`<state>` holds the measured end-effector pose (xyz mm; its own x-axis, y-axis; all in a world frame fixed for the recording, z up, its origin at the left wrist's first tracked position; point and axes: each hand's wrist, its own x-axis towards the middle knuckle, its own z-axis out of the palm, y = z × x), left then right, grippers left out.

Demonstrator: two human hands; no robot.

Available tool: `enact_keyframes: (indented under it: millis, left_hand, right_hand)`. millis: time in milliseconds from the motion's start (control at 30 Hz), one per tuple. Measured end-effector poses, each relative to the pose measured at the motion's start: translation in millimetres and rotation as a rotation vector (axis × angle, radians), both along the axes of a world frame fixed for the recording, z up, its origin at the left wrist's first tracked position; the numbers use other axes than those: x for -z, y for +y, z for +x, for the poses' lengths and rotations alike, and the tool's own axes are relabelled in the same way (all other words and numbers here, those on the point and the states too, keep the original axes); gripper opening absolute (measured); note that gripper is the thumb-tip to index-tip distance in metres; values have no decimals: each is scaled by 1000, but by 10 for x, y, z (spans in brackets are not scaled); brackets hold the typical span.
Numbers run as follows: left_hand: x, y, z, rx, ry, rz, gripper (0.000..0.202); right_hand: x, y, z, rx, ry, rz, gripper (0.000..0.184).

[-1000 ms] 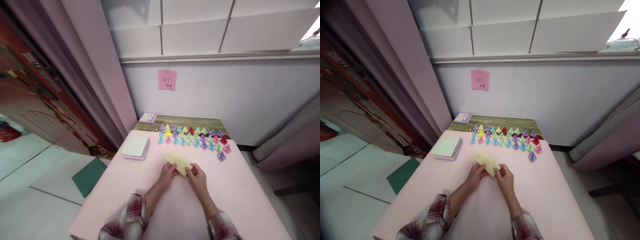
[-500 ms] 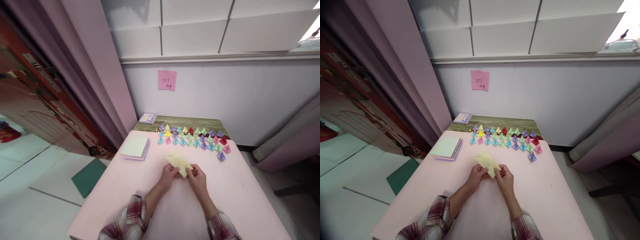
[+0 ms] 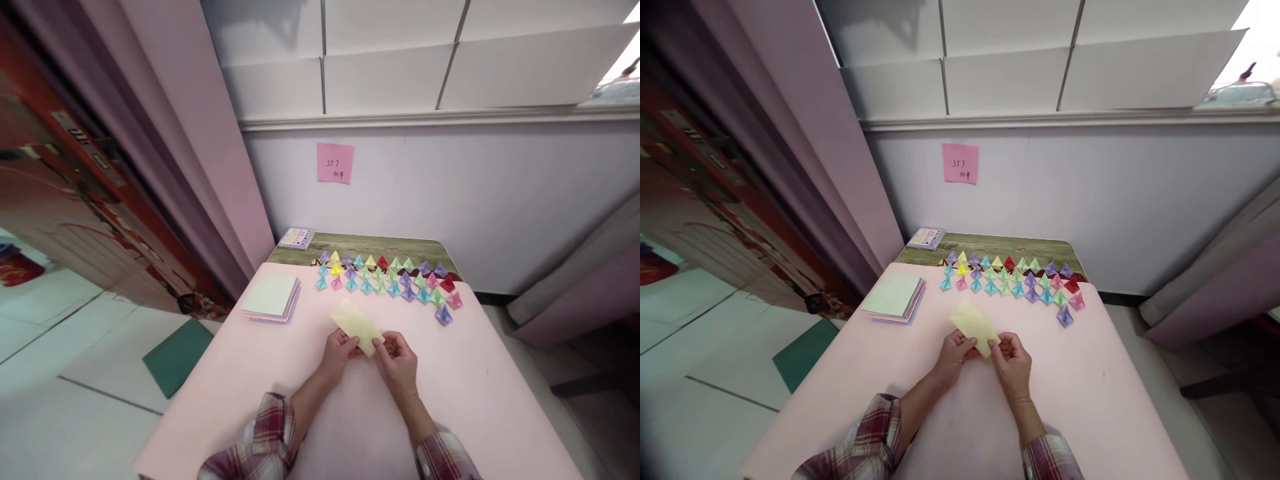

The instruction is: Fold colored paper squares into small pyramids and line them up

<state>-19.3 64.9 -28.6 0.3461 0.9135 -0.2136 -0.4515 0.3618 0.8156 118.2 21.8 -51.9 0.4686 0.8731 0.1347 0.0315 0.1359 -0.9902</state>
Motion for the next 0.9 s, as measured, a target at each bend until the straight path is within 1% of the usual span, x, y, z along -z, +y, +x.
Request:
enact_keyframes:
  millis: [67,200,267,433,500,533,633,667,700,800,833,900]
  left_hand:
    - [0,4,-4,0,1,-5,41]
    - [-7,16,-20,3,-37,-7,44]
    - [-13,21,-29,-2,-61,-15,44]
    - [-26,23,-40,-17,-83,-31,43]
    - [-28,21,-42,-11,-73,-28,41]
    - [-29,20,-43,-9,-66,-26,41]
    - [-38,14,-45,-8,-49,-30,40]
    - [-42,11,-45,-5,-46,-31,40]
    - [-47,8,-45,-2,-42,-30,40]
    - [-54,-4,-44,10,-30,-23,39]
    - [-53,-7,-44,13,-27,-17,39]
    - [-44,-10,-47,20,-22,-2,39]
  right_hand:
    - [14,-3,7,7,-18,12,30]
    - [-8,-13,50,5,-16,42,41]
    - [-24,-12,67,-12,-44,41,43]
    - [-36,10,58,-67,-243,90,32]
    - [-37,13,41,-84,-282,95,31]
    - [-38,11,31,-81,-278,84,36]
    - [-33,0,10,-59,-221,38,64]
    - [-28,-5,7,-68,-212,29,68]
    - [-22,-9,6,-85,-217,28,65]
    - [-4,-18,14,-155,-302,54,34]
    - [0,-19,18,-162,-329,65,26]
    - [0,-19,26,-153,-354,65,21]
